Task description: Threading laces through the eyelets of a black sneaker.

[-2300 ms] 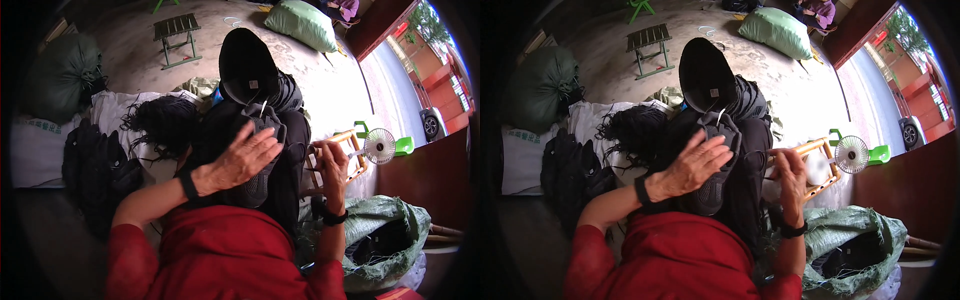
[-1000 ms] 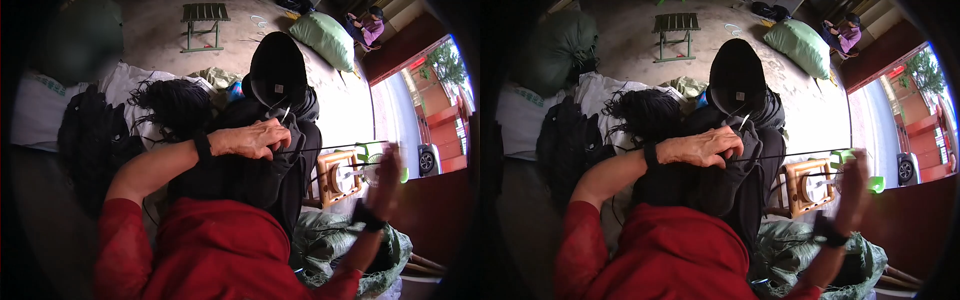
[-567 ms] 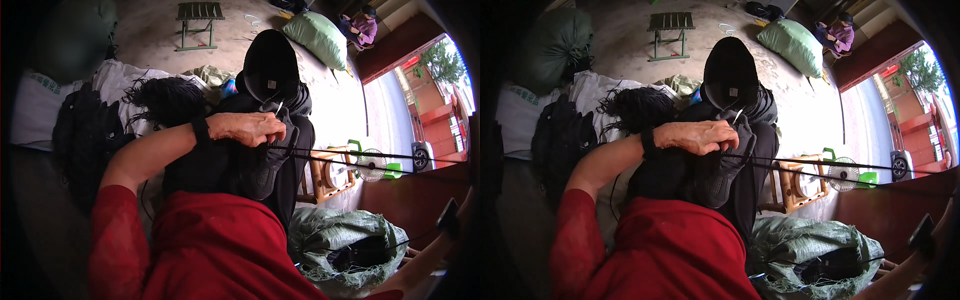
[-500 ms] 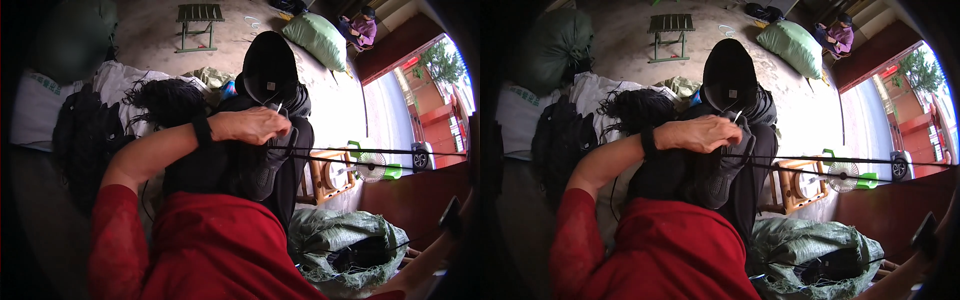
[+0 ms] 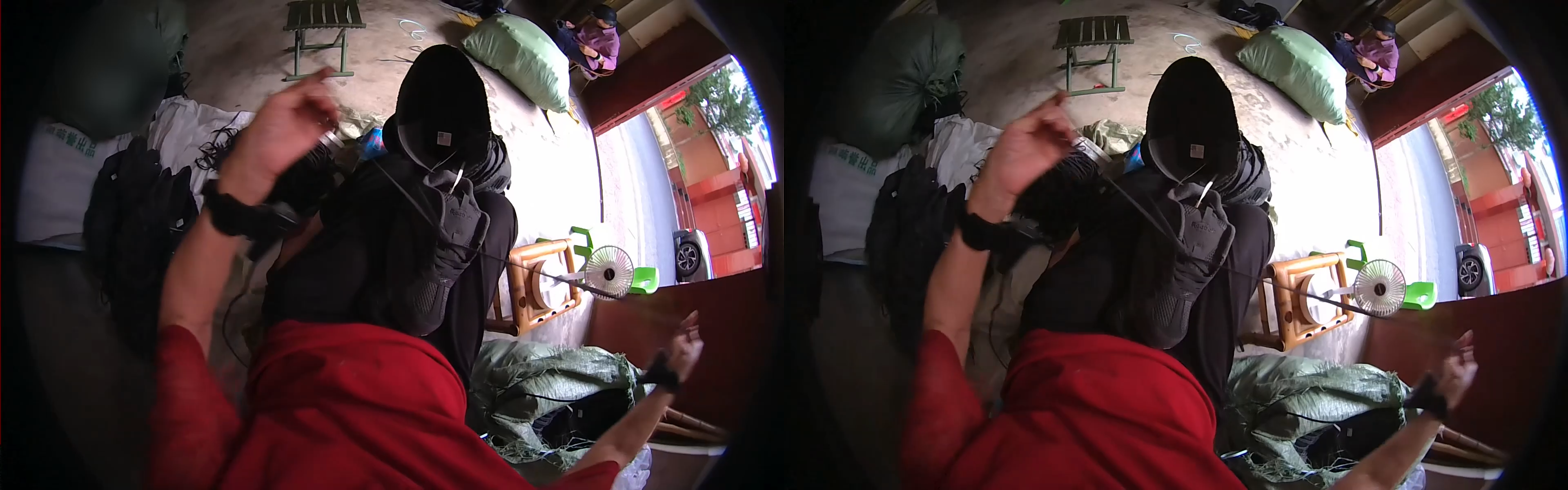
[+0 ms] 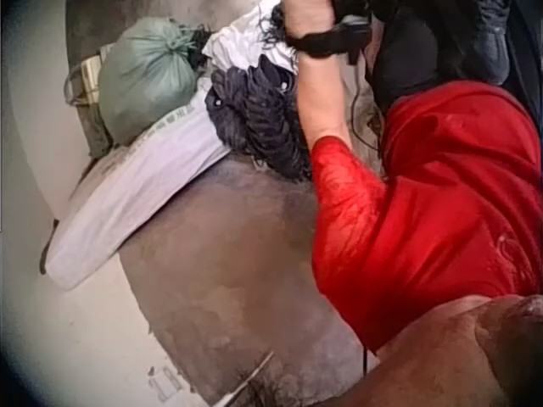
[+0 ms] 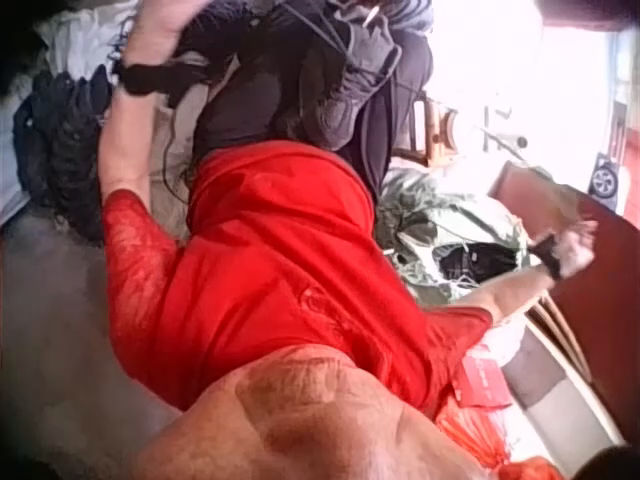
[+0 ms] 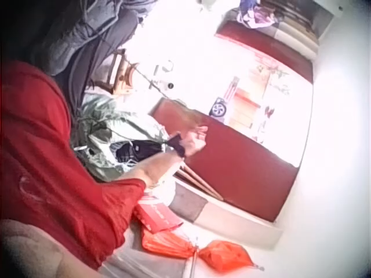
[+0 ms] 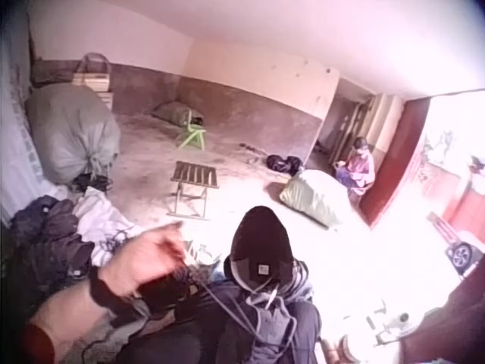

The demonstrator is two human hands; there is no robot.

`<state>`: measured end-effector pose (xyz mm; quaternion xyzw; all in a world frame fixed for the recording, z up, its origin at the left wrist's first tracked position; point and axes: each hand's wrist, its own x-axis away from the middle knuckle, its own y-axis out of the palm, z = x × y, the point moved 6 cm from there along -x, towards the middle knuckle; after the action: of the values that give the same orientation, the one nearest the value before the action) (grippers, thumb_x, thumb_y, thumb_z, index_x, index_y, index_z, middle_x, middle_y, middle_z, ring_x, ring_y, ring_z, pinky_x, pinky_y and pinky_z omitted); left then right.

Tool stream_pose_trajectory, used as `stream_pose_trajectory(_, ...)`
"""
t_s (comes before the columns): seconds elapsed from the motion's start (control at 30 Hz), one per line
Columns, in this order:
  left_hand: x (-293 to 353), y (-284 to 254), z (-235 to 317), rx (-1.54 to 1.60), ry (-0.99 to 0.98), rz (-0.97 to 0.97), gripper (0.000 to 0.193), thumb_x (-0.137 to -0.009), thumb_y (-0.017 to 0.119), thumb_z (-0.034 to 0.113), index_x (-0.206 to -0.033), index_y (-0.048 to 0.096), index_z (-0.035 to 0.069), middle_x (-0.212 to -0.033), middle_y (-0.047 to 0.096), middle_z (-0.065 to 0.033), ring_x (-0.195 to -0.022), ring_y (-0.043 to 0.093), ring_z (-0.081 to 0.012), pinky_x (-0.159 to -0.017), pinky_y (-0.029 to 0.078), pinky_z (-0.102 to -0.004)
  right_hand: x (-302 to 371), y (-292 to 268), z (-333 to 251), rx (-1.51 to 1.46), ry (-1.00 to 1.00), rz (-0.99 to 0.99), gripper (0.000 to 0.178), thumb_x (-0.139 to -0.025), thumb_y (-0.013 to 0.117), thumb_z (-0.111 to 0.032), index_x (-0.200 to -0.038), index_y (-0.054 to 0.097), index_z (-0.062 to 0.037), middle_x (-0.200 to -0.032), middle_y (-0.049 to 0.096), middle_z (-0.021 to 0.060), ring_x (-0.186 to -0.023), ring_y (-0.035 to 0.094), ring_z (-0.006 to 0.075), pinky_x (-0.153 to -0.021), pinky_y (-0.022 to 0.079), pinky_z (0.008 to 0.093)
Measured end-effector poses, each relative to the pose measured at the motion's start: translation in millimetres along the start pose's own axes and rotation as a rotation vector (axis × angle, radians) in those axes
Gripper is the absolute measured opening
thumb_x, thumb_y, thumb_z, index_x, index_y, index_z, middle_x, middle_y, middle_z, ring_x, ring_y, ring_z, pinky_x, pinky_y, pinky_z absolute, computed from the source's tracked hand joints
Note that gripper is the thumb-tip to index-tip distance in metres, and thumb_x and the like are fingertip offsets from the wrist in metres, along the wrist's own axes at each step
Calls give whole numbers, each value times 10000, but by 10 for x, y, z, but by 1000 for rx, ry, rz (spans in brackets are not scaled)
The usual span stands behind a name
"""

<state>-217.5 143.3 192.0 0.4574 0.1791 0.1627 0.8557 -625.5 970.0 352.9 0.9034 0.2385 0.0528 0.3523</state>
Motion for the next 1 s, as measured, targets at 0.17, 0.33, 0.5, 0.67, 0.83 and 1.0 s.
stream_pose_trajectory(0.17, 423, -1667, 706, -17, 136, 504, 242, -938, 505, 34, -1173, 516, -23, -736, 516, -11, -704, 520, -153, -762, 478, -325, -219, -918, 2376, 268, 110, 657, 253, -809, 484, 57, -869, 602, -159, -596, 439, -86, -438, 416, 33, -352, 318, 182)
stream_pose_trajectory(0.33, 950, -2498, 1202, 28, 260, 772, 226, -935, 489, 26, -1149, 531, -34, -752, 533, -28, -609, 459, -130, -636, 422, -271, -231, 1088, 4502, 722, 172, 302, 126, -931, 631, -233, -963, 640, -112, -739, 569, -68, -502, 428, 5, -411, 317, 184)
stream_pose_trajectory(0.5, 1834, -3191, 2017, -16, 380, 797, 218, -956, 456, 28, -1150, 543, -22, -771, 549, -43, -546, 399, -113, -527, 377, -234, 117, 2417, 5004, 1049, 176, -107, 183, -929, 648, -177, -1033, 691, -32, -734, 638, -20, -670, 526, 21, -582, 351, 167)
stream_pose_trajectory(0.67, 2456, -3366, 1897, -56, 435, 1009, 202, -1010, 423, 96, -1120, 568, 8, -846, 600, -25, -537, 399, -75, -484, 352, -205, 236, 2505, 5105, 1058, 127, -179, 174, -909, 671, -140, -978, 693, 18, -742, 644, -6, -708, 563, 48, -641, 432, 206)
stream_pose_trajectory(0.83, 1798, -2390, 701, -746, 120, 787, 197, -944, 598, 218, -1046, 607, 50, -866, 654, -32, -563, 432, -5, -478, 339, -177, 259, 2530, 5079, 1070, 89, -91, 153, -927, 632, -136, -886, 657, 9, -698, 629, -1, -660, 557, 62, -621, 438, 219)
stream_pose_trajectory(1.0, 852, -564, -565, -1217, -36, 416, 115, -915, 611, 150, -984, 628, 59, -876, 659, -25, -756, 592, -96, -655, 453, -237, 260, 2624, 5110, 1225, 41, -187, 177, -916, 643, -158, -877, 631, 14, -670, 633, 56, -641, 575, 92, -593, 452, 256)
